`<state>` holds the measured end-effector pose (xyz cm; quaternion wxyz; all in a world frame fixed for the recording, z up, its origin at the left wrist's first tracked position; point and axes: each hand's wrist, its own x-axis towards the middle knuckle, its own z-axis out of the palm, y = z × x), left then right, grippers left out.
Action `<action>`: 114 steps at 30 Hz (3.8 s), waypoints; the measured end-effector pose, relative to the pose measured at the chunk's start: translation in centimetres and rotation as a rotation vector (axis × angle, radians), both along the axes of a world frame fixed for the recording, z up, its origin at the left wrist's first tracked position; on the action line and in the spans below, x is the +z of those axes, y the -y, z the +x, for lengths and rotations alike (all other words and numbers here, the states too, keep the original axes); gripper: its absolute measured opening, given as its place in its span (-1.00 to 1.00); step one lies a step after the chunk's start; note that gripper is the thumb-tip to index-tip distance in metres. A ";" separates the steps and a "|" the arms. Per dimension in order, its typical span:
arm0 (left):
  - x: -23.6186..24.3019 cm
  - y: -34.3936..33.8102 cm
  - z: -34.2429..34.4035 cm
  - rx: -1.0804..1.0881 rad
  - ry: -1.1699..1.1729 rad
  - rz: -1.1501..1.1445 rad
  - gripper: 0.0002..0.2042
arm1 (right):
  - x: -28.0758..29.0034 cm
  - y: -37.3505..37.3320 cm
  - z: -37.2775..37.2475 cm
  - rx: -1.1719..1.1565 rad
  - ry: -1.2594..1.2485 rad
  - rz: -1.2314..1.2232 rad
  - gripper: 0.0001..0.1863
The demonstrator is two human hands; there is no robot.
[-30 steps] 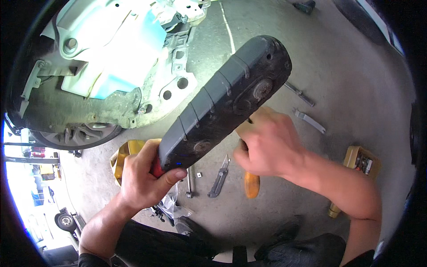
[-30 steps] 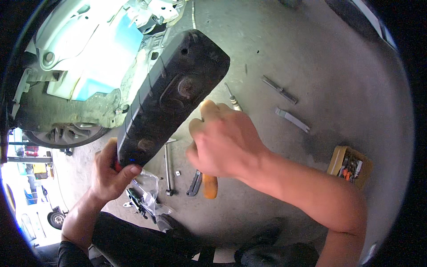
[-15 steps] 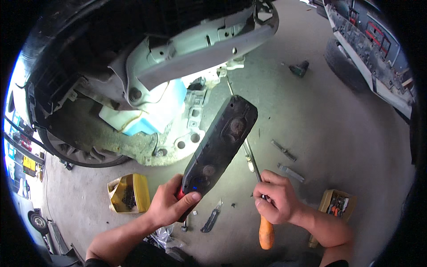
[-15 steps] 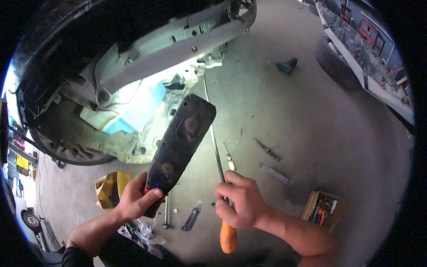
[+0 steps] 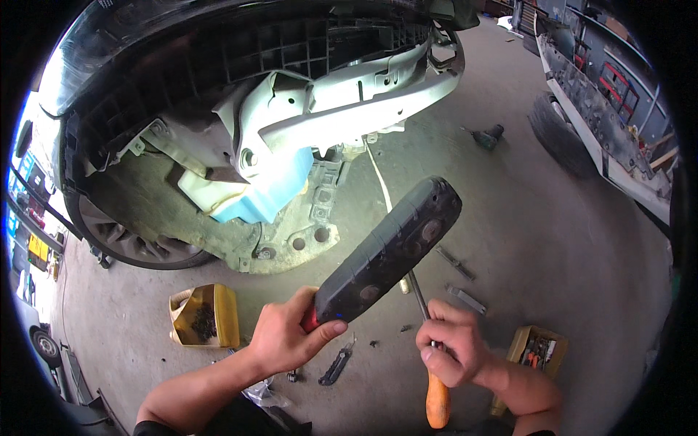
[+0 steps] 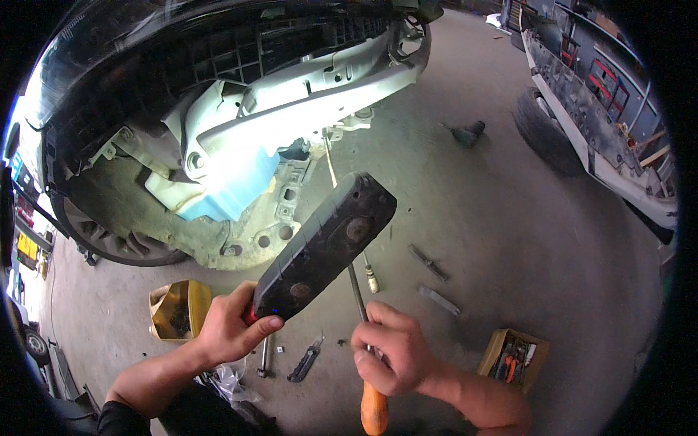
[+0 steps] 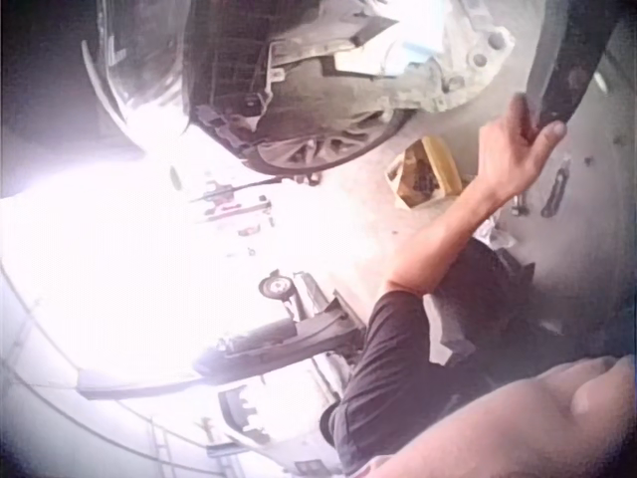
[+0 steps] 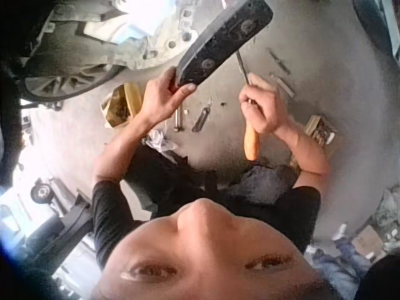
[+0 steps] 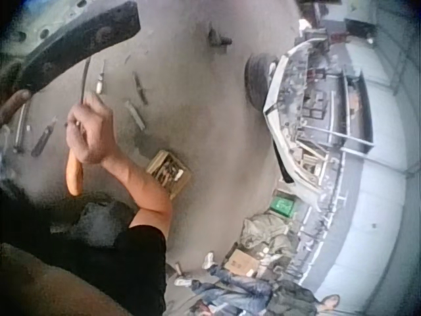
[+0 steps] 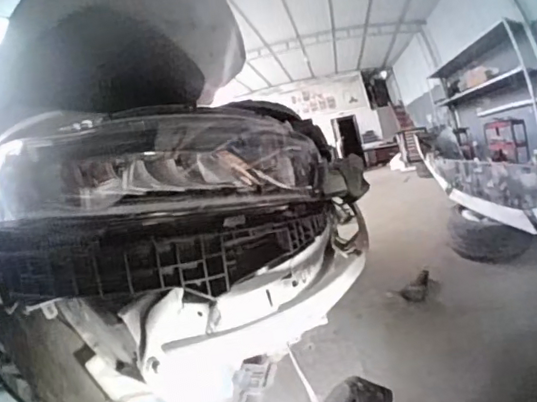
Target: The person uses a portable work light and a screwdriver to pry and remove the front bumper cover of a white car. They then use a cordless drill to remove fasteners and detach the bumper, exposing the front frame and engine bay.
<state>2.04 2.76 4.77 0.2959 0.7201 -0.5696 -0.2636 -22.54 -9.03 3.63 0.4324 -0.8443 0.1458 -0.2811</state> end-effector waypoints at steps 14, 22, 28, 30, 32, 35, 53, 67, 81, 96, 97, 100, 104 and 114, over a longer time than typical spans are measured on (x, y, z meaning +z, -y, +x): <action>-0.8 -1.5 -1.1 -0.020 -0.082 0.038 -0.52 | -2.1 4.3 1.3 -0.039 0.188 0.173 -0.84; -0.5 -1.5 -1.4 -0.017 -0.064 0.041 -0.49 | -2.7 6.1 1.8 -0.052 0.263 0.203 -0.85; -0.1 -1.3 -1.7 -0.056 -0.008 -0.001 -0.48 | -2.2 7.0 2.0 -0.037 0.265 0.420 -0.87; -0.3 -1.5 -1.5 -0.056 0.005 -0.051 -0.47 | -1.9 7.1 2.1 -0.015 0.272 0.543 -0.84; -0.7 -1.8 -1.1 -0.051 0.006 -0.087 -0.47 | -1.7 7.0 3.0 0.017 0.361 0.551 -0.83; -0.6 -2.2 -0.9 -0.067 0.002 -0.123 -0.48 | -1.8 6.9 3.1 0.110 0.470 0.630 -0.76; -0.7 -3.3 0.0 -0.182 0.044 -0.200 -0.49 | -7.3 8.4 0.3 0.053 0.597 0.781 -0.60; -0.2 -3.5 -0.1 -0.197 0.041 -0.150 -0.43 | -3.7 9.6 3.8 -0.193 0.642 1.289 -0.77; 0.1 -4.0 -0.1 -0.223 0.030 -0.187 -0.45 | -3.8 11.1 -0.8 -0.289 0.029 -0.346 -0.88; 0.0 -4.6 -0.3 -0.214 0.037 -0.185 -0.46 | -1.4 8.3 4.0 -0.477 -0.387 -1.434 -0.77; 0.1 -4.6 -0.2 -0.213 0.027 -0.166 -0.47 | -1.3 8.4 4.0 -0.494 -0.444 -1.570 -0.76; 0.2 -4.6 -0.3 -0.209 0.044 -0.184 -0.49 | -2.7 9.8 3.6 -0.565 -0.670 -2.039 -0.72; 0.4 -4.4 -0.3 -0.221 0.064 -0.178 -0.49 | -4.4 12.0 1.8 -0.655 -0.910 -2.452 -0.79; 0.1 -4.6 0.3 -0.205 0.015 -0.168 -0.44 | -0.6 7.9 4.6 -0.536 -0.329 -1.336 -0.82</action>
